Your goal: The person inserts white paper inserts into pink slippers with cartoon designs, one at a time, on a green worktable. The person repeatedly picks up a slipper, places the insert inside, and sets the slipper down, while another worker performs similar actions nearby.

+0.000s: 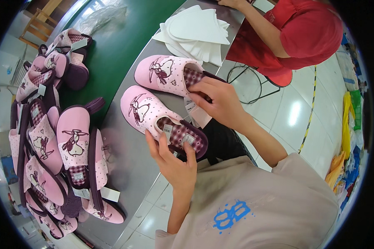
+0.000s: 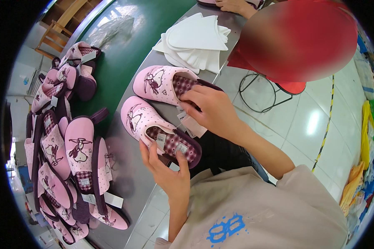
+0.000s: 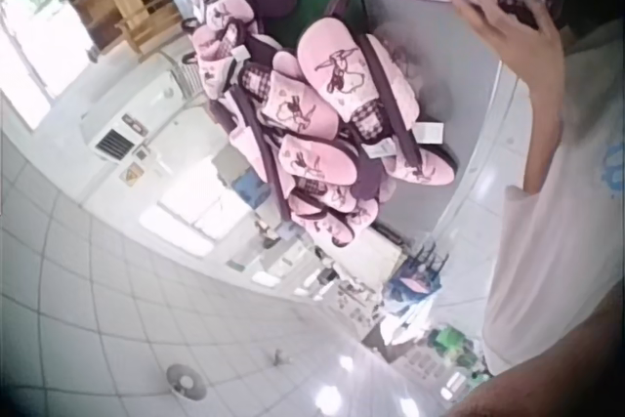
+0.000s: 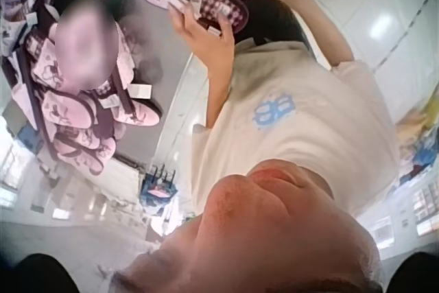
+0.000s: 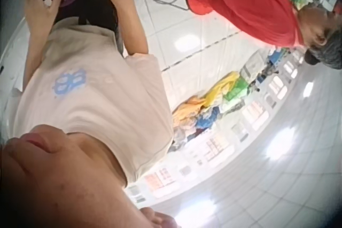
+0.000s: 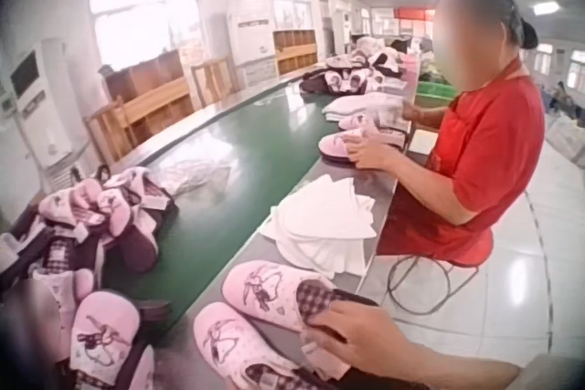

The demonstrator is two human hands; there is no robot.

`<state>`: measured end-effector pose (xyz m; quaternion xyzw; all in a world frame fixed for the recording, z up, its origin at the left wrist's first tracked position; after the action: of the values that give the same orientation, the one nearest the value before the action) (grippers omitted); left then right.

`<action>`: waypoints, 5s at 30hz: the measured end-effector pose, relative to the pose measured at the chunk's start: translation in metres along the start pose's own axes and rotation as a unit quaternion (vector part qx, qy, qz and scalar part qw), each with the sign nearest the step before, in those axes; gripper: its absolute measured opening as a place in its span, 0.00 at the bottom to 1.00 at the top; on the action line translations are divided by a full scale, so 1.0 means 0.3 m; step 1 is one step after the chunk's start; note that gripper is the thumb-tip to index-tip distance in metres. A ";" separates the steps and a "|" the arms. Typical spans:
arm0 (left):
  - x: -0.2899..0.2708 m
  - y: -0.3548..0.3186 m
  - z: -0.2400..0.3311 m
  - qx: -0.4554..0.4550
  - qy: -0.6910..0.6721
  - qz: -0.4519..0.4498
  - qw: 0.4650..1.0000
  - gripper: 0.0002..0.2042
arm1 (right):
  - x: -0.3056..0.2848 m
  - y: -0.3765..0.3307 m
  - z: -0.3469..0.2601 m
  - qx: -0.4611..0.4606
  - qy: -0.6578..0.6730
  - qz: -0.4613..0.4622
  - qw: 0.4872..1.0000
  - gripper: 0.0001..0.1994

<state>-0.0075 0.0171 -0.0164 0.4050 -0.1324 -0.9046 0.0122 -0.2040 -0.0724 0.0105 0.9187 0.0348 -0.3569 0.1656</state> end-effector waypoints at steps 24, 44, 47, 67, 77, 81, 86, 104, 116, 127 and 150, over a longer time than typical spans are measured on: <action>-0.007 0.141 -0.008 -0.046 0.088 0.008 0.995 0.36 | 0.038 0.119 0.068 -0.038 0.014 -0.070 0.997 0.09; -0.010 0.189 -0.026 -0.038 0.150 0.013 0.988 0.23 | 0.048 0.108 0.078 0.003 0.022 -0.042 0.999 0.08; -0.016 0.189 -0.026 -0.037 0.149 0.032 0.988 0.20 | 0.048 0.105 0.075 0.008 0.022 -0.027 0.999 0.08; -0.015 0.204 -0.028 -0.023 0.197 0.039 0.979 0.16 | 0.049 0.101 0.063 -0.005 -0.012 -0.020 1.000 0.10; -0.025 0.184 -0.066 -0.019 0.132 0.081 0.988 0.10 | 0.045 0.101 0.068 0.038 -0.028 -0.037 0.998 0.09; -0.038 0.170 -0.081 -0.029 0.098 0.083 0.991 0.07 | 0.049 0.093 0.076 0.044 -0.011 -0.028 0.999 0.08; -0.045 0.162 -0.086 0.005 0.108 0.097 0.989 0.08 | 0.049 0.084 0.060 -0.028 -0.039 0.022 0.999 0.10; -0.055 0.166 -0.067 0.007 0.090 0.097 0.991 0.04 | 0.038 0.089 0.055 0.014 -0.061 0.021 0.998 0.10; -0.053 0.149 -0.072 0.023 0.080 0.115 0.990 0.05 | 0.050 0.077 0.044 -0.032 -0.047 0.051 0.997 0.07; -0.066 0.150 -0.053 -0.062 -0.046 0.129 0.989 0.20 | 0.042 0.055 0.033 -0.026 -0.037 -0.009 0.999 0.09; -0.591 0.044 -0.299 -0.076 0.231 0.154 0.958 0.37 | -0.258 0.821 -0.146 -0.240 -0.313 0.180 0.901 0.10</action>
<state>0.1764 0.0067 0.0592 0.5752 -0.1177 -0.7812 0.2122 -0.1884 -0.2859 0.1611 0.6831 -0.1004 -0.5706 0.4446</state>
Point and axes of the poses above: each hand's wrist, its own y-axis towards the middle knuckle, its own x-axis out of the palm, z = x × y, the point moved 5 cm from there along y, towards the middle knuckle, and after that the axes turned 9 degrees about -z, right-handed, at the moved point
